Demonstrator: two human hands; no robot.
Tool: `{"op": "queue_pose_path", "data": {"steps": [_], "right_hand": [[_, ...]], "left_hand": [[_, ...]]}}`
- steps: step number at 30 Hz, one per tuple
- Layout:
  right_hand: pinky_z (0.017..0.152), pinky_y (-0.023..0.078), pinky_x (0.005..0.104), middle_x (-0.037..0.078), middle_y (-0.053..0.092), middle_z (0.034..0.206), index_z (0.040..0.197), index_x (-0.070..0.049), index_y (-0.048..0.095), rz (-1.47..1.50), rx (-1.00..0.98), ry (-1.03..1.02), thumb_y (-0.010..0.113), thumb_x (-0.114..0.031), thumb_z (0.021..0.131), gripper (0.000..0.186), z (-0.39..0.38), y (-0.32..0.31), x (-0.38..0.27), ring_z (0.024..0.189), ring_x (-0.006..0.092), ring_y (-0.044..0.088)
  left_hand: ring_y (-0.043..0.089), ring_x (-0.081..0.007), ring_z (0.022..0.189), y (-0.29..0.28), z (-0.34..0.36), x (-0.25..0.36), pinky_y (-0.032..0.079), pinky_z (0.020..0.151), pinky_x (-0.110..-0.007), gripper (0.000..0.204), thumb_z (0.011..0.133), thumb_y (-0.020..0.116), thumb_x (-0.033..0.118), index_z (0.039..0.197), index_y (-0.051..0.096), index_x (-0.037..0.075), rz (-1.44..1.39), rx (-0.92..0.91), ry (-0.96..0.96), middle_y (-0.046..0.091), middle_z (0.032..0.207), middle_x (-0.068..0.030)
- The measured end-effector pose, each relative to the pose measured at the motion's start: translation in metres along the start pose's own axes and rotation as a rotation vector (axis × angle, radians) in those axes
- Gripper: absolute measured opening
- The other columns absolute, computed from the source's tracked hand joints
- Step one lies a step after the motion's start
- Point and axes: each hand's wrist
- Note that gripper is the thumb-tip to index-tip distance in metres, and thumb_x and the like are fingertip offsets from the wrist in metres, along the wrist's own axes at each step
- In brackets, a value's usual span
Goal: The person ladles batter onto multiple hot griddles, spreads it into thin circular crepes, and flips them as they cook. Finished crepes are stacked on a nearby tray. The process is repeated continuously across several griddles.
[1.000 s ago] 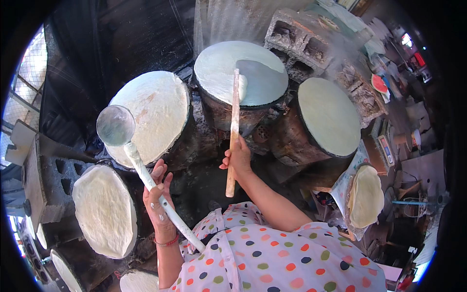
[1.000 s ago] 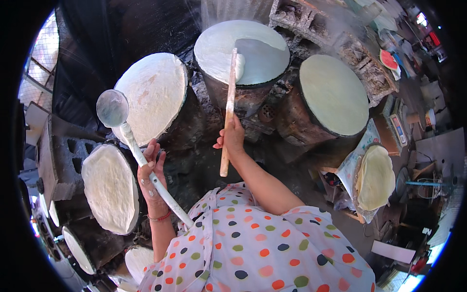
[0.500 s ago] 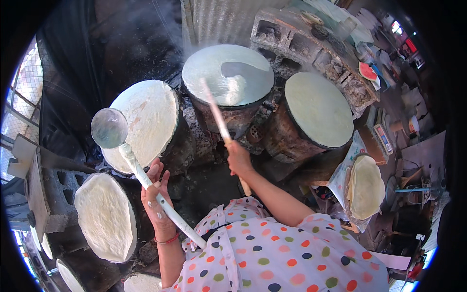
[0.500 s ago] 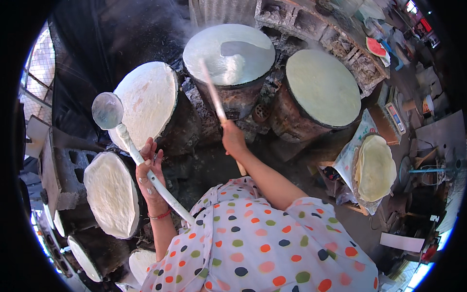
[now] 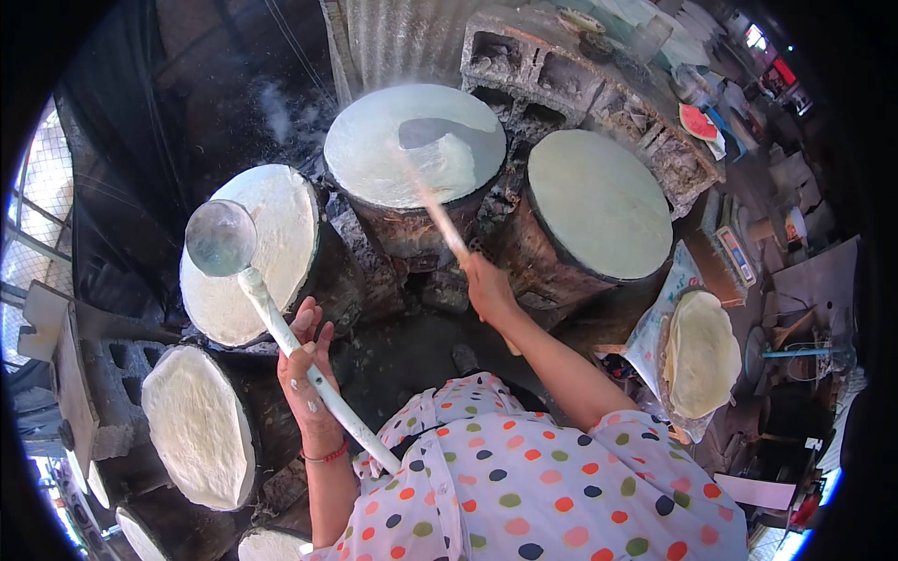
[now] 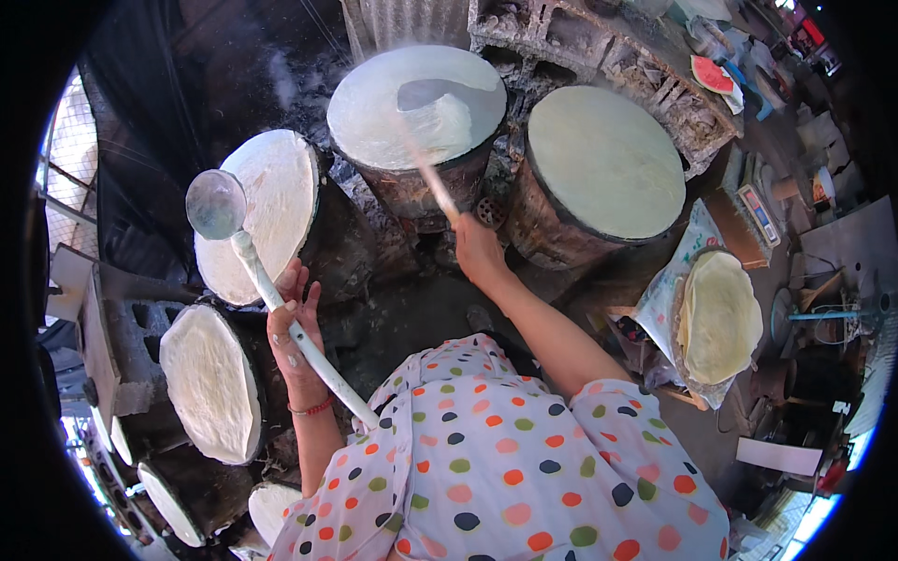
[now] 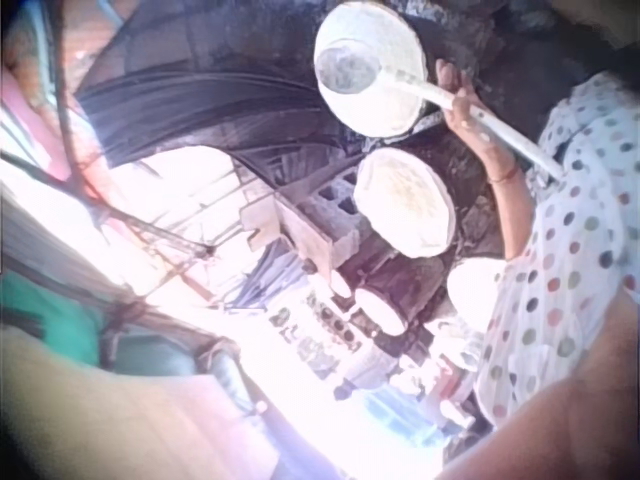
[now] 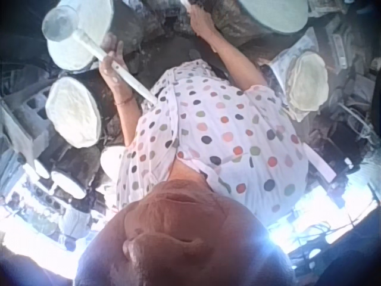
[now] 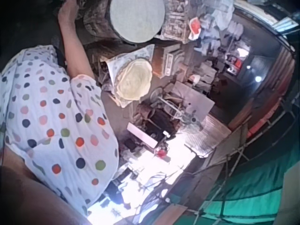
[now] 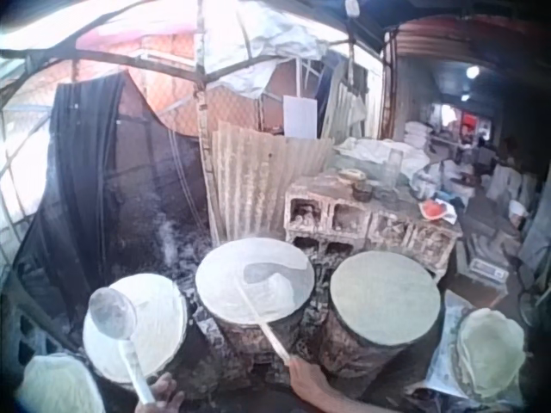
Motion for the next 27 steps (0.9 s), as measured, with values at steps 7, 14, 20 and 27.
{"op": "queue_pose_path", "data": {"steps": [7,14,20,27], "right_hand": [[0.035,0.046,0.0390,0.019,0.063,0.073,0.105,-0.009,0.057,0.045,-0.037,0.323,0.041,-0.020,0.096,0.021,0.024,-0.058,0.026,0.050,0.0339,0.062],[0.054,0.045,0.0552,0.027,0.061,0.075,0.095,-0.009,0.053,-0.077,0.064,-0.072,0.042,-0.026,0.097,0.020,0.039,-0.051,0.034,0.065,0.0457,0.060],[0.065,0.043,0.0588,0.026,0.062,0.079,0.096,-0.007,0.051,-0.304,0.161,-0.061,0.043,-0.025,0.097,0.020,0.052,-0.071,0.072,0.078,0.0492,0.058],[0.066,0.044,0.0570,0.025,0.063,0.080,0.094,-0.006,0.054,-0.199,0.181,0.006,0.042,-0.024,0.097,0.022,0.109,-0.065,0.039,0.079,0.0479,0.059]], "left_hand": [[0.045,-0.0252,0.126,0.008,0.001,-0.004,0.035,0.107,-0.040,0.055,0.079,0.056,0.023,0.126,0.052,-0.005,0.044,0.019,0.028,0.048,0.136,-0.0176],[0.044,-0.0259,0.127,0.028,0.004,-0.013,0.034,0.108,-0.041,0.055,0.079,0.056,0.023,0.126,0.052,-0.006,0.070,0.028,-0.020,0.047,0.137,-0.0185],[0.044,-0.0272,0.128,0.024,0.009,-0.019,0.036,0.107,-0.042,0.048,0.082,0.056,0.019,0.123,0.053,-0.005,0.061,0.018,-0.011,0.045,0.138,-0.0202],[0.042,-0.0271,0.129,0.047,0.020,-0.027,0.031,0.110,-0.043,0.055,0.081,0.057,0.027,0.125,0.052,-0.005,0.121,-0.002,-0.056,0.044,0.139,-0.0200]]}}
Point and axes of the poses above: each hand's wrist, its own z-axis towards the middle knuckle, its own y-axis out of the palm, x = y × z
